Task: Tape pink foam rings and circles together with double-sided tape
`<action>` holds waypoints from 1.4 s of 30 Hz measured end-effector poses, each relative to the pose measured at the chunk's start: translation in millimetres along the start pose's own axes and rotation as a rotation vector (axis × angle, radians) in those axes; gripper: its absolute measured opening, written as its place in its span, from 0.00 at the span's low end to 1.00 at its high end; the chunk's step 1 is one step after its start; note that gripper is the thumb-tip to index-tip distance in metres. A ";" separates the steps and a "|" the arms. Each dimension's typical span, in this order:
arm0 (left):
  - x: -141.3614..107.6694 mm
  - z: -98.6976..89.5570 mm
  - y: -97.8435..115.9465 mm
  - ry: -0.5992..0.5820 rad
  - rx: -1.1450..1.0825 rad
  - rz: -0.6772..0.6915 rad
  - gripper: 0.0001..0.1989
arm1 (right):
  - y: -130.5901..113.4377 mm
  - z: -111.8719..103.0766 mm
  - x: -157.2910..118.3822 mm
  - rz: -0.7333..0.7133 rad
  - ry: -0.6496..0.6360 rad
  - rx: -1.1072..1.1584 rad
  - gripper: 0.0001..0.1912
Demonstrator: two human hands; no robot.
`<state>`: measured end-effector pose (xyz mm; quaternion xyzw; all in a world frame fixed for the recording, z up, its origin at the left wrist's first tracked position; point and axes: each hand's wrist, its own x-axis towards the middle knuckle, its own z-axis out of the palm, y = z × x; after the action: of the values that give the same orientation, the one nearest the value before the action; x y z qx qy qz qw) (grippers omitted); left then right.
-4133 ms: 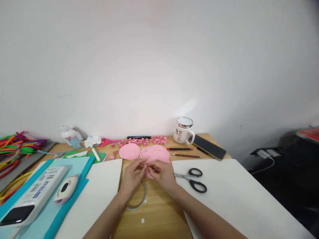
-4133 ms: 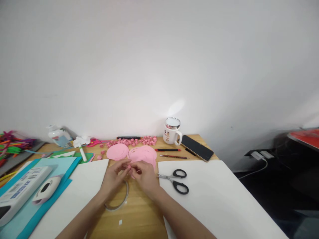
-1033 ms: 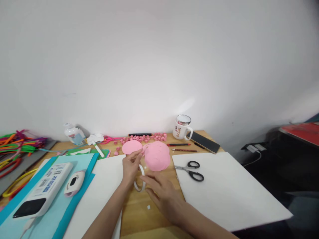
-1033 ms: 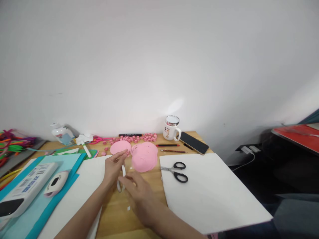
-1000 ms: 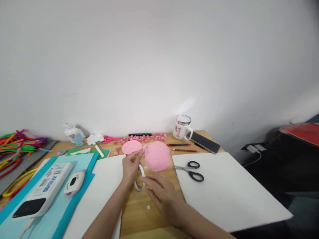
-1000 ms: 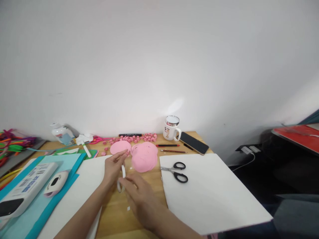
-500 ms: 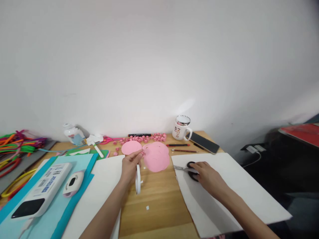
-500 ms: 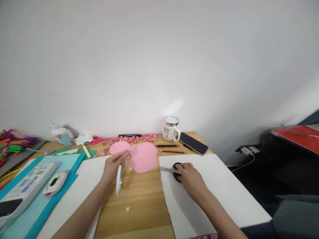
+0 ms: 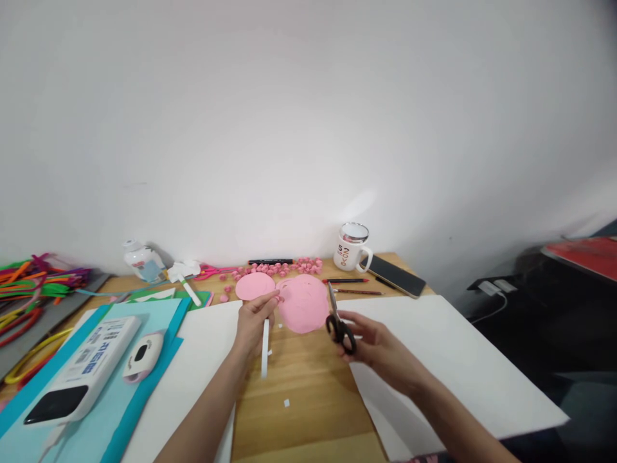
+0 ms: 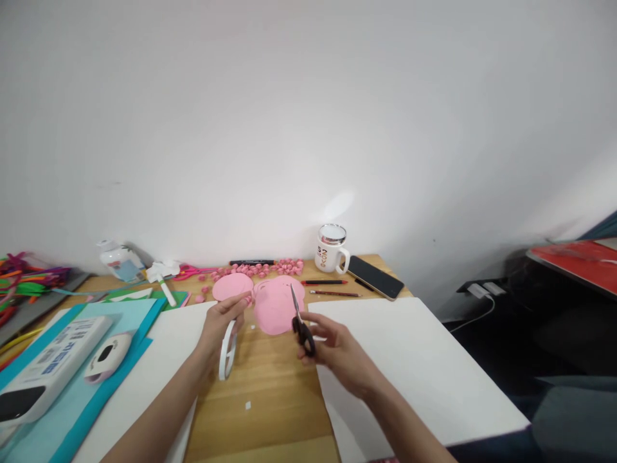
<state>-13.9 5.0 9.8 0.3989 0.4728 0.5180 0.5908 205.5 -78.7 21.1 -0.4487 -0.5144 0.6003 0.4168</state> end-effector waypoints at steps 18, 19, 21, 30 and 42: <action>-0.2 1.9 0.7 -0.041 0.092 0.069 0.19 | -4.0 50.1 23.2 -0.296 -0.008 -0.714 0.28; -0.1 2.0 0.3 -0.042 0.090 0.072 0.18 | -3.9 49.8 23.6 -0.296 -0.007 -0.744 0.28; 0.3 2.2 -0.6 -0.042 0.090 0.071 0.17 | -3.7 50.3 23.9 -0.293 -0.008 -0.795 0.28; 1.9 0.6 -2.8 -0.050 0.119 0.035 0.18 | -7.3 56.0 26.0 -0.293 -0.007 -0.905 0.21; 2.2 1.0 -9.5 -0.124 0.213 0.076 0.15 | -12.2 49.1 24.9 -0.163 -0.155 -0.907 0.09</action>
<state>-10.7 5.8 0.6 0.5082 0.4722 0.4612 0.5532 152.3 -65.2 33.8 -0.4977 -0.7880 0.3119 0.1847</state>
